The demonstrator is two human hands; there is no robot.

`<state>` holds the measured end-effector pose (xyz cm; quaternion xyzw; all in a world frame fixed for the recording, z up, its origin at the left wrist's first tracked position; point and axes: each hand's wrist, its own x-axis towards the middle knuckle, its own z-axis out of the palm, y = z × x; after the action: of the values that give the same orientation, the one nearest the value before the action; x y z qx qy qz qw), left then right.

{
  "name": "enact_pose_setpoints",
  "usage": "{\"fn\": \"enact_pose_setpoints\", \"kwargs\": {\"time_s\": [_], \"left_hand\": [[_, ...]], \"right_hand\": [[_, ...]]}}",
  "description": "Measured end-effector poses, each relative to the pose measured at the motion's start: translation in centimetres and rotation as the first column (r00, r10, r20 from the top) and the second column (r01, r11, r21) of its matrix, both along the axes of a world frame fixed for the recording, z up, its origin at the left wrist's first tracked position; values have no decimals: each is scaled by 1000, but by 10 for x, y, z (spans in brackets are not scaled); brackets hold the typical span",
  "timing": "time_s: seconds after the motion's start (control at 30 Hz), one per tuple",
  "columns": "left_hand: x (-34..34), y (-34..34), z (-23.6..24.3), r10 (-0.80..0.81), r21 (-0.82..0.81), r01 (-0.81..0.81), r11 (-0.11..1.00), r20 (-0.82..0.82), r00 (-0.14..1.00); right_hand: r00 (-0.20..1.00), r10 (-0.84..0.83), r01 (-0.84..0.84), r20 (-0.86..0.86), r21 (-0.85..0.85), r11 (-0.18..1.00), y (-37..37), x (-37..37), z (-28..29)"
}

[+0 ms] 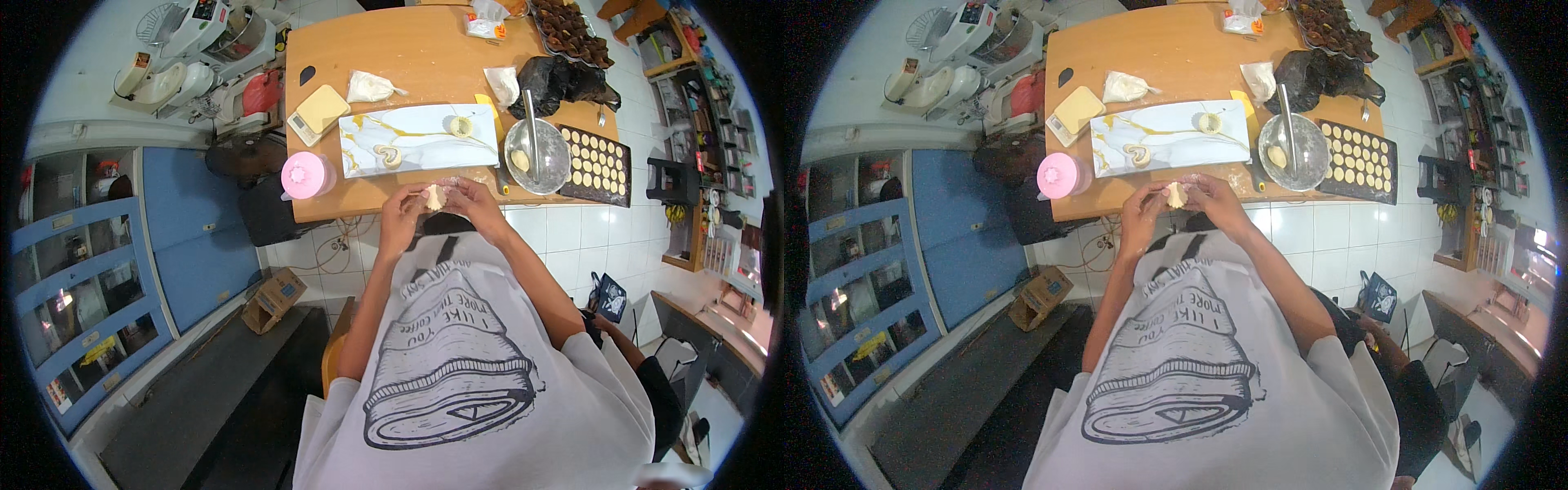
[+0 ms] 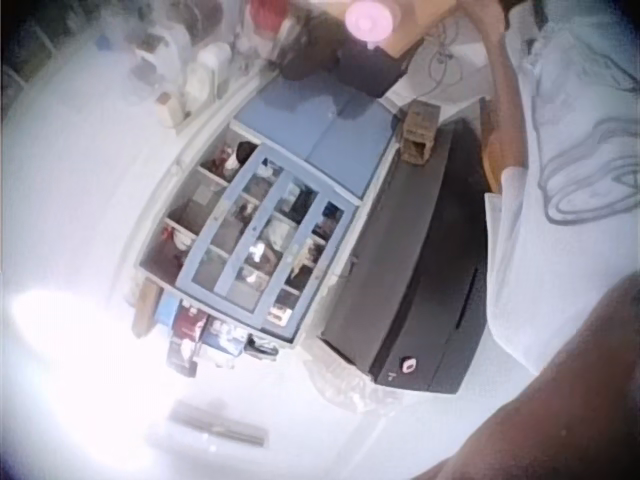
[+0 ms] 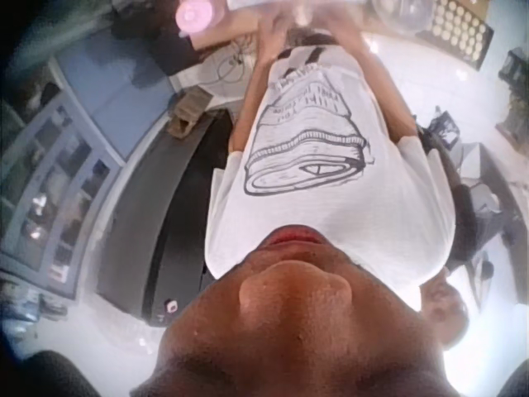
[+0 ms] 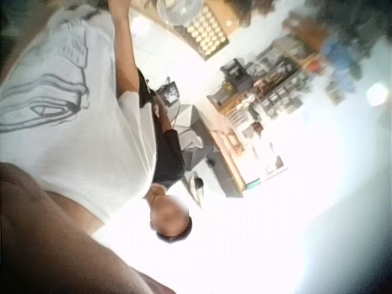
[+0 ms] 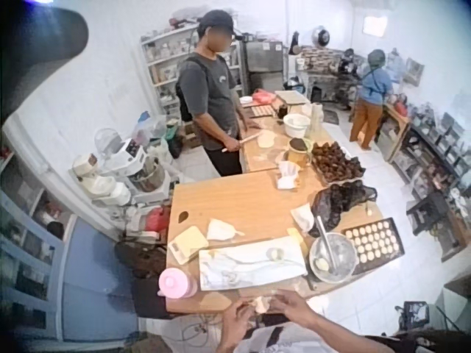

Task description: The person prepares pastries by scooping filling from a bowl, placing it onto a dough circle, and folding the dough over the filling by hand before placing the finished item onto a baking tray.

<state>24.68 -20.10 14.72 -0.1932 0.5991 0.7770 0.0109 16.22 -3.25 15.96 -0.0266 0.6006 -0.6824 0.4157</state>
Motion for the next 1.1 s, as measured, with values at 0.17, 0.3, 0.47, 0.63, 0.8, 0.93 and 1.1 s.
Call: {"fn": "enact_pose_setpoints", "kwargs": {"time_s": [0.17,0.3,0.47,0.63,0.8,0.93,1.1], "left_hand": [[21,26,-2,17,58,-18,998,13,1000],[29,55,-15,-70,134,68,989,11,997],[24,96,-13,-220,128,213,969,39,975],[1,134,-28,-275,40,273,961,58,960],[-42,185,-37,-289,-23,293,956,108,951],[-82,235,-54,-261,-34,266,963,114,959],[-115,294,-40,-224,33,221,975,183,957]], "right_hand": [[994,-98,96,39,50,994,28,29,-6],[988,-151,149,12,81,985,61,48,3],[936,-301,304,181,14,953,116,63,2],[863,-459,470,213,-3,883,181,54,-8],[773,-576,596,265,3,803,273,18,-23],[724,-634,656,271,15,755,359,-30,-56],[836,-541,549,-92,163,820,439,-99,-100]]}}
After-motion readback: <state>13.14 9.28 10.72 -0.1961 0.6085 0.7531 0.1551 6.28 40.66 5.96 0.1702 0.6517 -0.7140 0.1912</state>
